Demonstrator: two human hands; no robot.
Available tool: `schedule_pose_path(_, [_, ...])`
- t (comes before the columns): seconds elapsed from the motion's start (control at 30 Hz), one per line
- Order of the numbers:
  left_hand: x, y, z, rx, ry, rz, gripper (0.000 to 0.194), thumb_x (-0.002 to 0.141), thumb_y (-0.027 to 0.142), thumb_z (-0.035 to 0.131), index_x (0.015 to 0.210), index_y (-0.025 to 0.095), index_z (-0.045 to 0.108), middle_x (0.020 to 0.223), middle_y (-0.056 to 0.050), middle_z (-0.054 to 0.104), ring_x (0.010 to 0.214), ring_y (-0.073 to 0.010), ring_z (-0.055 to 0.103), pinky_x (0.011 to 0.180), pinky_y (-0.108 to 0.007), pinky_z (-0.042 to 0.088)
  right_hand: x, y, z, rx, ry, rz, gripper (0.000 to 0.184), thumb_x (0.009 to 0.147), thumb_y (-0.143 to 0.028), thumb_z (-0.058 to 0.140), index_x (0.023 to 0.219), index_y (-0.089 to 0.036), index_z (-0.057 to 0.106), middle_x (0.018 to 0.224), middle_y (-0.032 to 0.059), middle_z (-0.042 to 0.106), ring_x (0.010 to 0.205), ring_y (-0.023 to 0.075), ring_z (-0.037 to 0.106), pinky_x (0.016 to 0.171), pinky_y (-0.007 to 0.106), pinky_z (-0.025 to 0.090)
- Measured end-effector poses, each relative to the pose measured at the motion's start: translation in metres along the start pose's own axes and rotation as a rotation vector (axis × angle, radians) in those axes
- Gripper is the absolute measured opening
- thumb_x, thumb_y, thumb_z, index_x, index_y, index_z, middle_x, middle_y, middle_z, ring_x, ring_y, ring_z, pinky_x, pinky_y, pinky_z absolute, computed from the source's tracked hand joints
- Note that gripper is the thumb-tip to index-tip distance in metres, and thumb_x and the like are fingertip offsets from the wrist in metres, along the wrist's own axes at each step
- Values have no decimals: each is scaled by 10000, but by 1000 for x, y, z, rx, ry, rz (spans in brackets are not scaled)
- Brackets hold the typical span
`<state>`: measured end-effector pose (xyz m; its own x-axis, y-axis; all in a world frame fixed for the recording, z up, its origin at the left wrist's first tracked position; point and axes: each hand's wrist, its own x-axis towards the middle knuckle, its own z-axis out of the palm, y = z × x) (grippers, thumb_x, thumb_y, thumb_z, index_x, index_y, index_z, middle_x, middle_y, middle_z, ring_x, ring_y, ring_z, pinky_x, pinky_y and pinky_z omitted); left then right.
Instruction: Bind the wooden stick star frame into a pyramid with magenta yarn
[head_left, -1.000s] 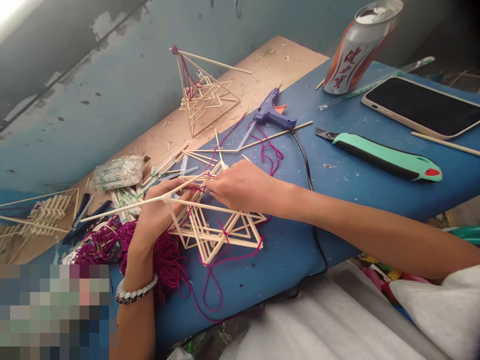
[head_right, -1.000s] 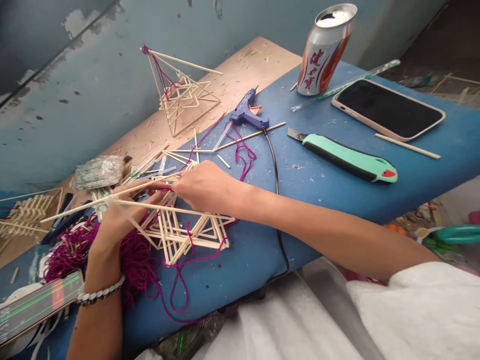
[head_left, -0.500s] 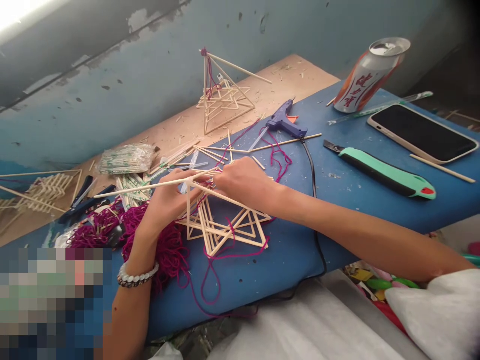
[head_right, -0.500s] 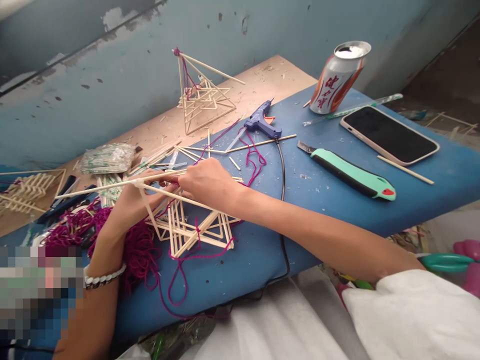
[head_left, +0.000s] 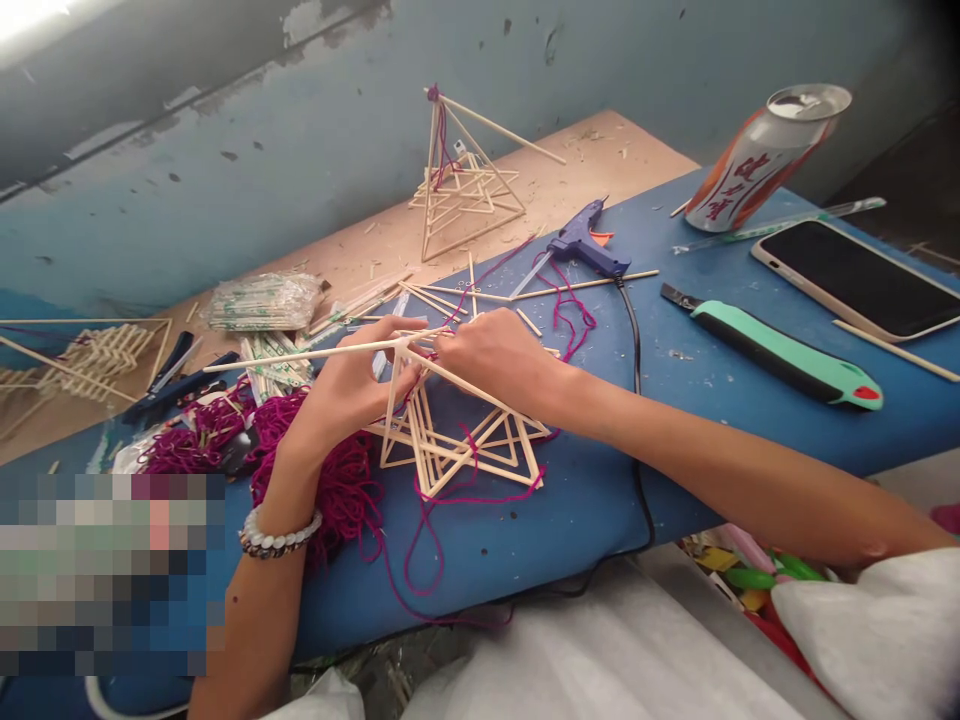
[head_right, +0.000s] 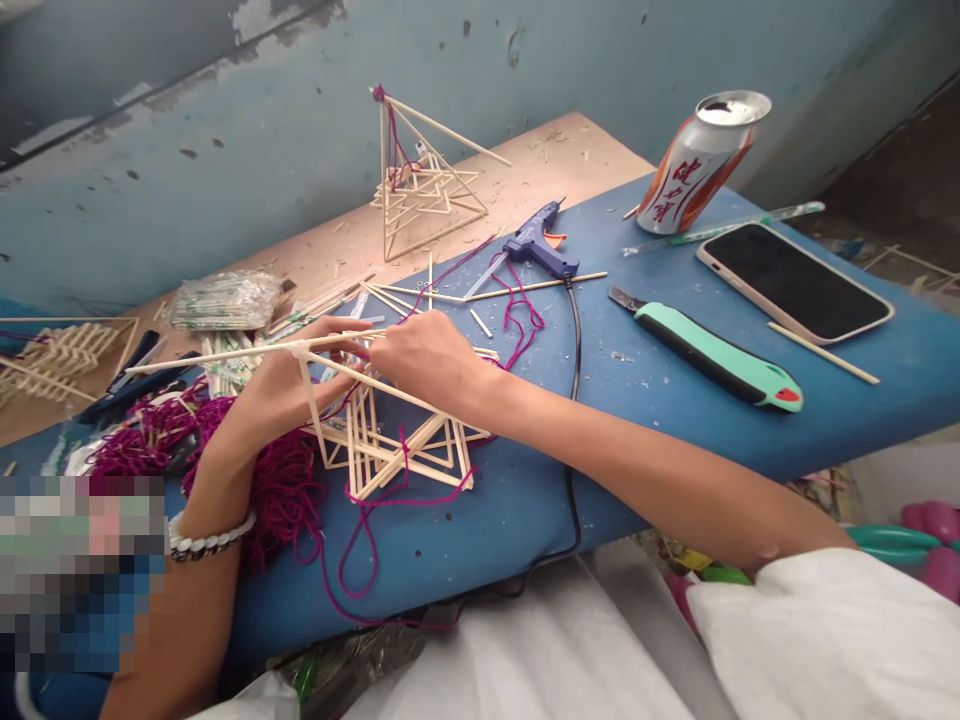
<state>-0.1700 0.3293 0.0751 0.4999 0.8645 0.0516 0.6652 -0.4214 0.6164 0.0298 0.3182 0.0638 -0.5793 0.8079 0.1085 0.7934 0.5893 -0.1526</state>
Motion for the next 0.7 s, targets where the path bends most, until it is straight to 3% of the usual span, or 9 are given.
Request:
schedule_pose_path(0.1, [0,-2,0,20,5,19,435,858,319,661,1281,226,619,1072,-58,740,973,-233,685,841,-332,539,1,0,0,-6,-22,-22,300,973,-109,411,957,-134,709,825,134,752,774,193,667,621,260,358])
schedule_pose_path(0.27, [0,-1,4,118,53,56,432,821,283,689,1247,218,659,1016,-59,742,916,-234,677,851,-355,518,-1,2,5,-31,31,-56,285,965,-128,424,1094,-161,677,817,95,743,736,181,667,564,270,253])
schedule_pose_path(0.37, [0,0,7,235,78,117,394,802,243,699,1196,235,688,1052,-44,750,963,-252,661,903,-377,478,-4,6,9,-57,55,-71,273,962,-164,430,1067,-162,682,826,82,742,694,170,655,547,295,199])
schedule_pose_path(0.57, [0,0,10,321,82,139,305,864,258,652,1163,232,702,1009,-14,763,865,-234,632,840,-363,445,-9,11,14,-63,95,-107,294,996,-263,412,891,-166,670,783,46,721,664,148,634,565,295,215])
schedule_pose_path(0.7, [-1,0,12,331,130,110,274,876,294,644,1129,217,718,981,-39,761,884,-246,638,850,-370,445,-12,8,13,-105,120,-139,230,992,-254,451,962,-178,667,771,27,720,616,132,620,546,285,202])
